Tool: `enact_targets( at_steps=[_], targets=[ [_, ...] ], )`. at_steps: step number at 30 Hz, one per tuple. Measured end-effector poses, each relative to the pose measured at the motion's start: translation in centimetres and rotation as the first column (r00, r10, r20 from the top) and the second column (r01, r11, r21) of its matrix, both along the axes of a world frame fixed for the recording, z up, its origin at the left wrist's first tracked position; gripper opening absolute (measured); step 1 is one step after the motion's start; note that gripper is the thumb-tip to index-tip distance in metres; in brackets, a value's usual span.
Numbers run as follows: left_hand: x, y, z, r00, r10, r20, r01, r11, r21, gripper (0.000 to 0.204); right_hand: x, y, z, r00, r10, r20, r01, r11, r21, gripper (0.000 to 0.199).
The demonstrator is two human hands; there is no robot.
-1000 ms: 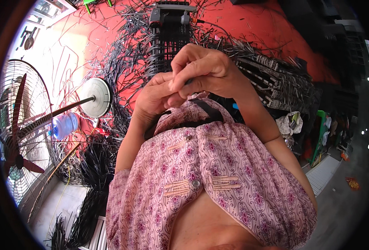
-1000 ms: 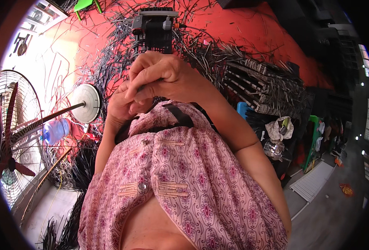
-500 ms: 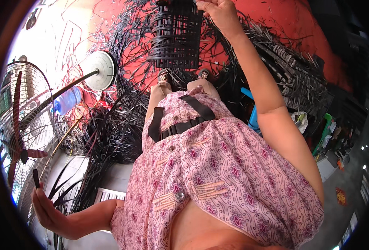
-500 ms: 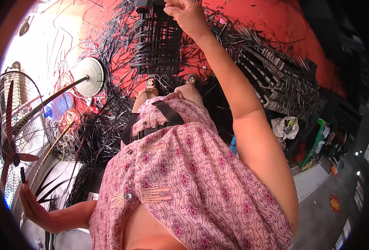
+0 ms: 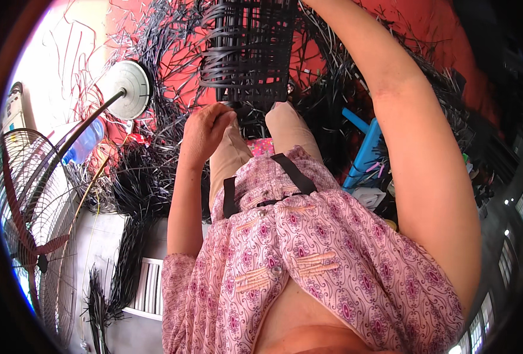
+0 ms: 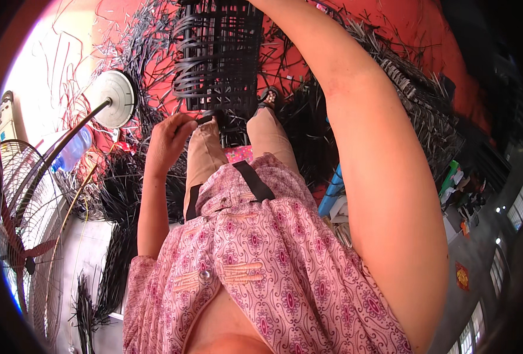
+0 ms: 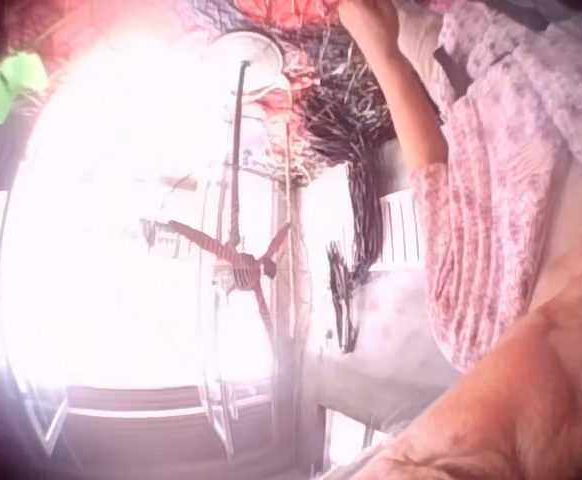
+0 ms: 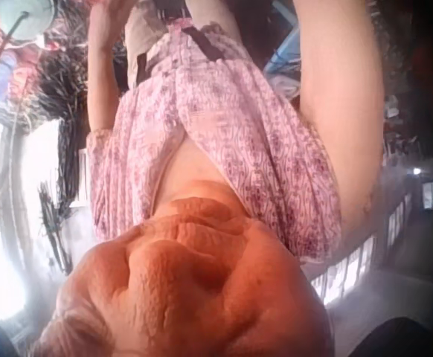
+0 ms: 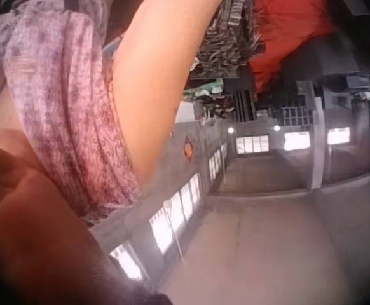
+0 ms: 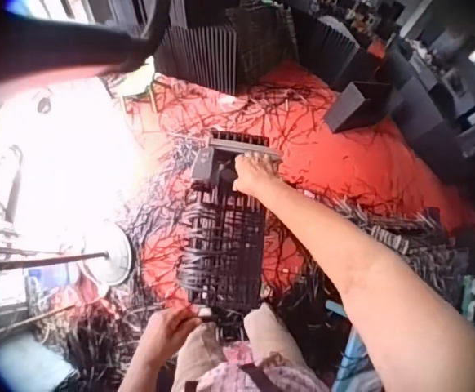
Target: The person assembles a black plastic basket frame by inserting black plastic strips into slots and securing them with a handheld staple gun. They repeatedly pick up strips, align them, and fire staples to fasten the strips to the frame.
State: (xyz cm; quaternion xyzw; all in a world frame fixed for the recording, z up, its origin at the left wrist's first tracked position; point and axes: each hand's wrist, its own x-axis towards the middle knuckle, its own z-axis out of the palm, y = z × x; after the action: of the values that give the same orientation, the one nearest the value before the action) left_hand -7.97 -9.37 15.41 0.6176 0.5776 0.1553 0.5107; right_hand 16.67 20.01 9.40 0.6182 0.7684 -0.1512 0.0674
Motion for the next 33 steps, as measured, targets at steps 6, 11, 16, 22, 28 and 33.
enact_targets(
  at_steps=[6, 11, 16, 22, 28, 33],
  targets=[
    [0.7, 0.9, -2.2, 0.983, 0.152, 0.101, -0.121, 0.959, -0.257, 0.026, -0.3, 0.0, -4.9, 0.995, 0.051, 0.091, -0.062, 0.991, 0.120, 0.064],
    [0.5, 0.9, -4.1, 0.977, 0.135, 0.165, -0.093, 0.965, -0.244, 0.030, -0.2, 0.4, -5.6, 0.997, 0.079, -0.004, -0.078, 0.991, 0.112, 0.044],
    [1.3, 1.8, -5.0, 0.988, 0.010, 0.153, 0.024, 0.976, -0.216, 0.037, 0.4, 1.0, -4.5, 0.994, 0.008, -0.110, 0.011, 0.984, 0.175, 0.031],
    [2.0, 2.6, -5.7, 0.988, -0.119, 0.103, 0.137, 0.972, -0.190, 0.032, 3.3, -5.0, 3.7, 0.855, -0.235, -0.462, 0.290, 0.956, 0.051, 0.040],
    [4.9, 3.0, -6.6, 0.961, -0.250, 0.116, 0.264, 0.956, -0.130, 0.027, 11.2, -23.0, 8.4, 0.537, -0.515, -0.668, 0.431, 0.848, -0.308, 0.014],
    [7.0, 3.2, -9.4, 0.944, -0.324, 0.054, 0.328, 0.936, -0.124, 0.030, 14.3, -35.4, 5.7, 0.304, -0.786, -0.538, 0.593, 0.598, -0.539, 0.023]
  ],
)
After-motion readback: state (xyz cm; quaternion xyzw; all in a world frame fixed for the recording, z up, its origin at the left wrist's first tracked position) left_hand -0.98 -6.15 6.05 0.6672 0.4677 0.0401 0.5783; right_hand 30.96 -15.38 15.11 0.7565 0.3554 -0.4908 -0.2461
